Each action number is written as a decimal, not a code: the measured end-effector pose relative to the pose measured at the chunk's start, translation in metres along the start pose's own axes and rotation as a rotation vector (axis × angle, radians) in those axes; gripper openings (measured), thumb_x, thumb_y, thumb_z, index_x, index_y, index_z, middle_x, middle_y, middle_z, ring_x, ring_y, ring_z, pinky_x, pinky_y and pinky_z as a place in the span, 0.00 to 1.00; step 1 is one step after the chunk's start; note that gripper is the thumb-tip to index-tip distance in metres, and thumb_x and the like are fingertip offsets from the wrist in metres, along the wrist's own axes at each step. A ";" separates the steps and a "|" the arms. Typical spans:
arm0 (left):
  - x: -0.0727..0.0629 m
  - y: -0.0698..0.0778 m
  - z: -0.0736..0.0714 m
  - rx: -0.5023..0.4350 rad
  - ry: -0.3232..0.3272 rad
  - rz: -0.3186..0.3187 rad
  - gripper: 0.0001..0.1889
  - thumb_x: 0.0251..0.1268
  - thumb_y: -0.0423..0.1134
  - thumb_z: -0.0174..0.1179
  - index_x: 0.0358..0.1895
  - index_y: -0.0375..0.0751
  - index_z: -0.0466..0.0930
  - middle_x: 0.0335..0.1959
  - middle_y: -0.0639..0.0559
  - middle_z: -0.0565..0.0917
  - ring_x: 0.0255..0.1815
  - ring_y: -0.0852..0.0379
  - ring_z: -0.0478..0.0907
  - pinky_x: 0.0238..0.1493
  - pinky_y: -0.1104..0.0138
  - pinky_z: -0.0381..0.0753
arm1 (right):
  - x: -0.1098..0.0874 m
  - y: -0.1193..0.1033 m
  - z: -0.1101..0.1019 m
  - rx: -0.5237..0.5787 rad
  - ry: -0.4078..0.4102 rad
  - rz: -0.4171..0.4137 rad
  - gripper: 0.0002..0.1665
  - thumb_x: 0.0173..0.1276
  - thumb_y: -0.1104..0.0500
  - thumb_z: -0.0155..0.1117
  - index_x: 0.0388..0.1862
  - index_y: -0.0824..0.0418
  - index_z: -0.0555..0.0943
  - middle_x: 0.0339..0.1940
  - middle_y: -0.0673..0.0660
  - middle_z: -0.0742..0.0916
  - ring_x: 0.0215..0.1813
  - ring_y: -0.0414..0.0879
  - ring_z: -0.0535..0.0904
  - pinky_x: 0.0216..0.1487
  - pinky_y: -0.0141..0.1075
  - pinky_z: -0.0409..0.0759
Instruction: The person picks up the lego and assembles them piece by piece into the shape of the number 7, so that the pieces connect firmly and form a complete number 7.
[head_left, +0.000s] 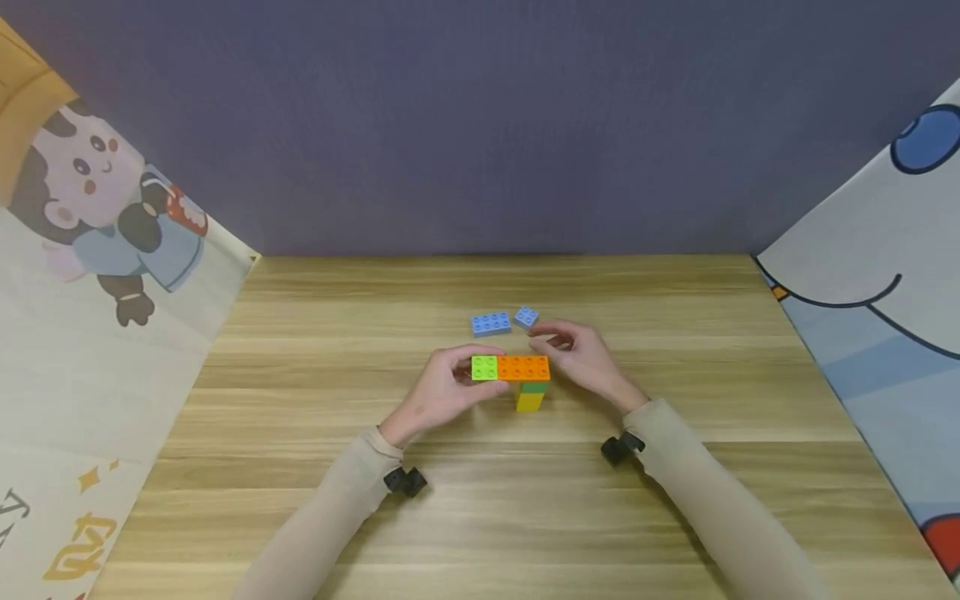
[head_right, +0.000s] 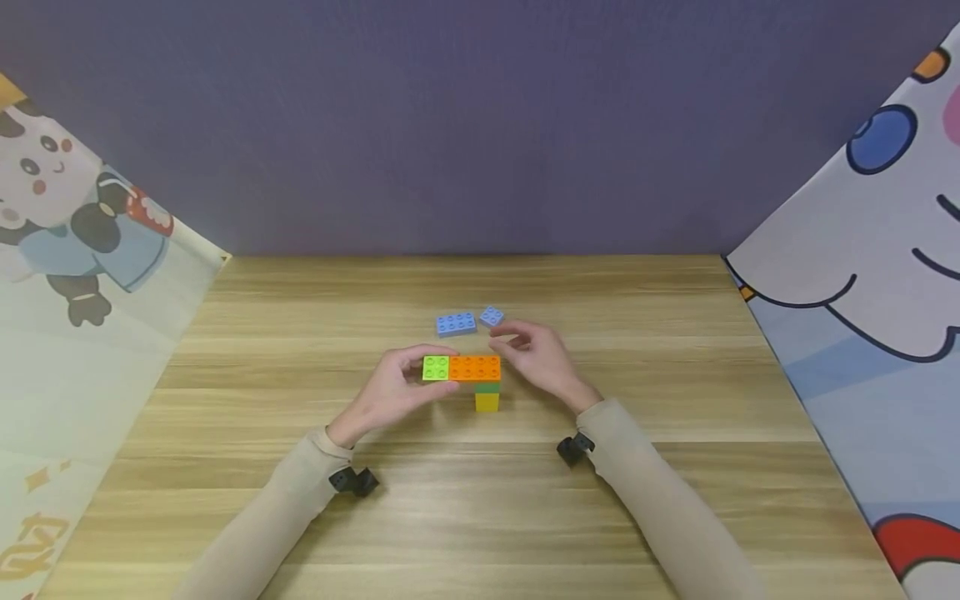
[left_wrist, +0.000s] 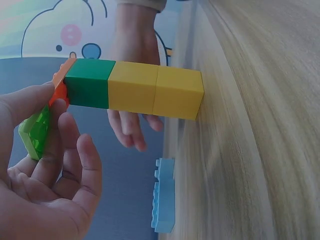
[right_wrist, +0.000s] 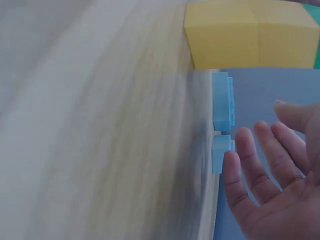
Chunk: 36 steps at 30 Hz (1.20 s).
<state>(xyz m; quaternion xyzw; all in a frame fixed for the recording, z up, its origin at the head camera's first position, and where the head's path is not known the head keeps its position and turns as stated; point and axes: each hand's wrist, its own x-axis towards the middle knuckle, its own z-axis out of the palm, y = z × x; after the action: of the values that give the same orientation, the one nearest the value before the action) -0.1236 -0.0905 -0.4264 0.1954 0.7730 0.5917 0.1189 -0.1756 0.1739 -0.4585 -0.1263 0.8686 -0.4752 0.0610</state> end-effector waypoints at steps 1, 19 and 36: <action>0.000 0.000 0.000 0.000 0.000 -0.001 0.24 0.66 0.36 0.75 0.64 0.37 0.84 0.55 0.42 0.90 0.40 0.57 0.86 0.38 0.70 0.86 | 0.003 -0.001 0.001 -0.016 -0.011 -0.001 0.21 0.77 0.49 0.69 0.64 0.56 0.86 0.63 0.57 0.90 0.56 0.54 0.89 0.60 0.53 0.87; -0.001 0.001 0.002 -0.032 -0.002 0.036 0.21 0.67 0.33 0.74 0.62 0.37 0.85 0.54 0.41 0.90 0.37 0.55 0.85 0.36 0.71 0.84 | 0.047 -0.012 0.020 -0.164 -0.089 -0.039 0.32 0.74 0.58 0.73 0.73 0.65 0.78 0.69 0.65 0.85 0.54 0.58 0.90 0.56 0.50 0.90; -0.001 0.001 0.002 -0.028 -0.003 0.047 0.20 0.67 0.34 0.74 0.61 0.38 0.86 0.53 0.41 0.90 0.37 0.56 0.86 0.38 0.70 0.87 | 0.071 -0.009 0.030 -0.267 -0.115 -0.054 0.30 0.73 0.55 0.74 0.72 0.60 0.80 0.66 0.62 0.87 0.52 0.52 0.88 0.55 0.46 0.88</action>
<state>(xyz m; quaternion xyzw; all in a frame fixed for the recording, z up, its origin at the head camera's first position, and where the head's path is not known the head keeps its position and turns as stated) -0.1222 -0.0890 -0.4261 0.2126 0.7597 0.6048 0.1091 -0.2360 0.1249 -0.4664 -0.1834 0.9155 -0.3488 0.0805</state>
